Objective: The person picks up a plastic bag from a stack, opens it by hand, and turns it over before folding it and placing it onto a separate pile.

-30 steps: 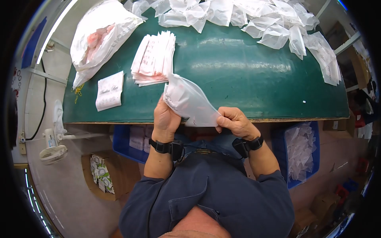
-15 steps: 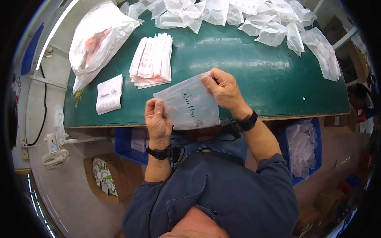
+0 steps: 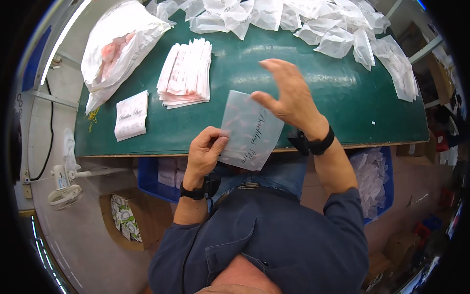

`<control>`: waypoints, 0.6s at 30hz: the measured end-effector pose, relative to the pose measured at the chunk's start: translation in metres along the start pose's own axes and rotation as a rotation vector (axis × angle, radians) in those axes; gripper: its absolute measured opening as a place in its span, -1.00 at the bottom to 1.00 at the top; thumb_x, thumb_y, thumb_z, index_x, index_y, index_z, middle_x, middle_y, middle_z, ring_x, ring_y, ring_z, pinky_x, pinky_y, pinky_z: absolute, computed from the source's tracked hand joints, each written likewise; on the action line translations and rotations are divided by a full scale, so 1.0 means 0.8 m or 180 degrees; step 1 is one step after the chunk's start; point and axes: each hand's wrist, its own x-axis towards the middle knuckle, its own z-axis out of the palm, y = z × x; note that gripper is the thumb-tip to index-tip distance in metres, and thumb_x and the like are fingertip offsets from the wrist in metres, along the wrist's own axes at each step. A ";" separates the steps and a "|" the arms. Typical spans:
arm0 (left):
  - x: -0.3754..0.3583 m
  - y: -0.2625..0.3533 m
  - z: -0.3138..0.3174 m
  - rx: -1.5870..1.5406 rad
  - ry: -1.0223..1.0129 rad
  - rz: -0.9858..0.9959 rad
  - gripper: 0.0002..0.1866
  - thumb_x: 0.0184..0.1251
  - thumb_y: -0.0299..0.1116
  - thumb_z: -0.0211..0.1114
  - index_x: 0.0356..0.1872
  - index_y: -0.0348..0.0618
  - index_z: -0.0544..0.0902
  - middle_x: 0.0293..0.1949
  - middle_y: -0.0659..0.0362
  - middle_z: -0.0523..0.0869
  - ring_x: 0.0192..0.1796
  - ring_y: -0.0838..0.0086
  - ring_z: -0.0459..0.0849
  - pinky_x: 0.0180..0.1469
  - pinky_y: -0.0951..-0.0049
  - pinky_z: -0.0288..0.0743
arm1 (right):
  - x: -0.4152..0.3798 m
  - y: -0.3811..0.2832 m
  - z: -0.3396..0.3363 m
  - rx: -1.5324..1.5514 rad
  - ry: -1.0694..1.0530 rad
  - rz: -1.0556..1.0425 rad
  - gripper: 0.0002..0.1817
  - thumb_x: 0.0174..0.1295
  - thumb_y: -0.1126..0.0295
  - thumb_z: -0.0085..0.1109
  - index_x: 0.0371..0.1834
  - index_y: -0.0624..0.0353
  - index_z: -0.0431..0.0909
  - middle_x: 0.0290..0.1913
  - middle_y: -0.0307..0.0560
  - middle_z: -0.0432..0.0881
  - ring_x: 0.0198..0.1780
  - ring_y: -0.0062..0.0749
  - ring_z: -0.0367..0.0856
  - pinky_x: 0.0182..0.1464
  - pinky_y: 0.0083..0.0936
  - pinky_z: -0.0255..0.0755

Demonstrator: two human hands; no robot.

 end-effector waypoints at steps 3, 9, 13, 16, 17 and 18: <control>0.003 0.010 0.009 0.0054 -0.0127 0.0095 -0.83 0.49 -0.39 0.36 -0.06 -0.28 0.66 -0.22 0.32 0.68 -0.23 0.70 0.56 -0.13 0.68 0.46 | -0.008 -0.012 0.006 0.1510 -0.1302 0.0730 -0.79 0.37 0.32 0.35 -0.26 0.26 0.61 -0.53 -0.30 0.50 -0.46 -0.72 0.40 -0.40 -0.65 0.36; -0.016 -0.018 -0.007 -0.0457 0.0462 -0.0587 -0.79 0.47 -0.34 0.39 -0.07 -0.28 0.67 -0.26 0.29 0.69 -0.28 0.68 0.56 -0.18 0.68 0.44 | -0.015 -0.010 -0.002 0.2423 -0.1431 0.1965 -0.76 0.36 0.35 0.37 -0.39 0.26 0.61 -0.58 -0.32 0.47 -0.48 -0.73 0.35 -0.45 -0.62 0.30; -0.007 -0.023 -0.013 -0.0870 0.0583 -0.0307 -0.77 0.51 -0.31 0.35 -0.02 -0.27 0.64 -0.28 0.27 0.69 -0.34 0.67 0.55 -0.25 0.67 0.43 | -0.025 -0.005 0.008 0.2474 -0.1061 0.1959 -0.75 0.45 0.30 0.29 -0.35 0.22 0.59 -0.54 -0.43 0.45 -0.49 -0.79 0.32 -0.46 -0.69 0.23; 0.008 0.002 0.029 -0.1487 0.1037 -0.0406 -0.81 0.55 -0.31 0.30 -0.05 -0.23 0.62 -0.34 0.32 0.66 -0.36 0.71 0.53 -0.29 0.69 0.41 | -0.032 -0.005 0.013 0.2518 -0.0631 0.2345 -0.75 0.48 0.26 0.26 -0.33 0.18 0.59 -0.52 -0.46 0.46 -0.49 -0.80 0.30 -0.46 -0.70 0.23; 0.011 0.008 0.037 -0.1793 0.1257 -0.0447 -0.82 0.57 -0.31 0.28 -0.06 -0.21 0.61 -0.36 0.34 0.65 -0.38 0.73 0.52 -0.31 0.70 0.40 | -0.034 -0.003 0.014 0.2514 -0.0631 0.2347 -0.75 0.48 0.26 0.26 -0.33 0.18 0.59 -0.52 -0.46 0.46 -0.49 -0.80 0.30 -0.46 -0.70 0.23; 0.010 0.003 0.035 -0.1794 0.1255 -0.0448 -0.82 0.57 -0.31 0.28 -0.06 -0.21 0.61 -0.36 0.34 0.65 -0.38 0.73 0.52 -0.31 0.70 0.40 | -0.035 -0.002 0.015 0.2565 -0.0642 0.2425 -0.75 0.48 0.25 0.25 -0.31 0.18 0.59 -0.51 -0.46 0.46 -0.49 -0.81 0.30 -0.46 -0.71 0.23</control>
